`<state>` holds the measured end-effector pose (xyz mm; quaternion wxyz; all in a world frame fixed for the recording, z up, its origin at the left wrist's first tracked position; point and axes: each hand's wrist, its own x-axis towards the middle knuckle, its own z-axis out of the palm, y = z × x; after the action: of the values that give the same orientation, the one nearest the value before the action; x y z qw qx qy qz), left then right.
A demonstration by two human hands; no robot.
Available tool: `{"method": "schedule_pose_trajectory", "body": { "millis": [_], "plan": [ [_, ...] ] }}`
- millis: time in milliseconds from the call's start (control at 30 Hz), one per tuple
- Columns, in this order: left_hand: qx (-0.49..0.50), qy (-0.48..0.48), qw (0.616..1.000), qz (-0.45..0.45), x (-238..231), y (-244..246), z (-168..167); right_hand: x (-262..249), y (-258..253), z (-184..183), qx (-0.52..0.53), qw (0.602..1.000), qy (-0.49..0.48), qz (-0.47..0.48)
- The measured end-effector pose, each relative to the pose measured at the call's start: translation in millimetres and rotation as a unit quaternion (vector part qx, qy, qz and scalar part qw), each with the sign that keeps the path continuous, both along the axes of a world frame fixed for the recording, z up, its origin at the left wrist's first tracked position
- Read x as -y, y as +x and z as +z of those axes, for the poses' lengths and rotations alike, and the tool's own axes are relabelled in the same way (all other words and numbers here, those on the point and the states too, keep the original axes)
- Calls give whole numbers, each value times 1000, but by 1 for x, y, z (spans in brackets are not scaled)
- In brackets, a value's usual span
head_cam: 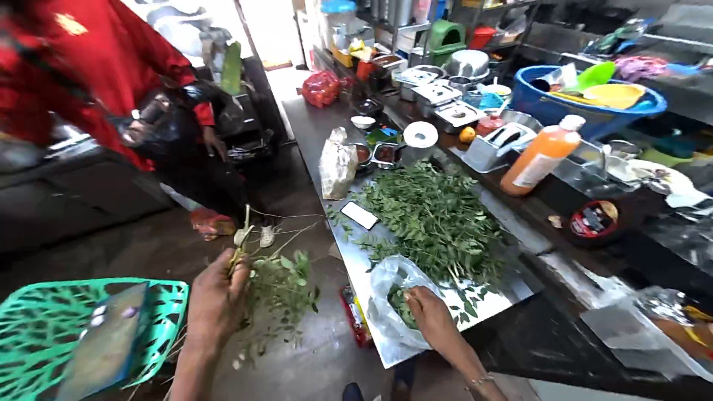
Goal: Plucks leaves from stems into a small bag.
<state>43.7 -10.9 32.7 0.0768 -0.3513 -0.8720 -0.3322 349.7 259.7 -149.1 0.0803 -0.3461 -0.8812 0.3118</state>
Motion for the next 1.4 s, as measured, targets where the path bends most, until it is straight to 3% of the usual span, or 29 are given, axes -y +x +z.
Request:
{"method": "schedule_pose_trajectory", "body": {
  "millis": [67, 100, 233, 300, 400, 500, 700, 800, 867, 967, 1067, 1233, 1400],
  "plan": [
    [6, 16, 999, -37, -1, 4, -8, -11, -10, -11, 55, 998, 8, 12],
    [13, 25, 998, -56, -2, 6, -12, -14, -13, -3, 34, 999, 26, 6],
    [64, 46, 991, -112, 0, 18, -24, 1, -28, 72, -211, 976, 43, -5],
    [85, 56, 986, -134, -5, 23, -27, 25, -42, 115, -308, 948, 17, 78],
    [99, 72, 978, -166, -12, 35, -28, 64, -70, 152, -341, 917, 43, 200],
    [104, 80, 973, -191, -17, 43, -28, 76, -101, 158, -293, 919, 94, 247],
    [121, 80, 960, -238, -14, 48, -23, 72, -120, 166, -121, 914, -24, 387],
    [138, 74, 955, -251, -12, 47, -23, 73, -119, 159, -125, 926, -41, 354],
    [151, 76, 954, -246, -13, 50, -24, 73, -117, 152, -126, 929, 11, 347],
    [148, 38, 970, -188, -17, 62, -25, 79, -114, 151, -97, 929, 100, 344],
    [156, -29, 978, -131, -23, 72, -29, 81, -118, 159, -34, 939, 103, 327],
    [172, -9, 978, -115, -32, 87, -43, 89, -115, 164, 10, 948, 141, 285],
    [173, -7, 974, -149, -35, 86, -59, 85, -108, 174, 87, 939, 43, 331]
  ]
}}
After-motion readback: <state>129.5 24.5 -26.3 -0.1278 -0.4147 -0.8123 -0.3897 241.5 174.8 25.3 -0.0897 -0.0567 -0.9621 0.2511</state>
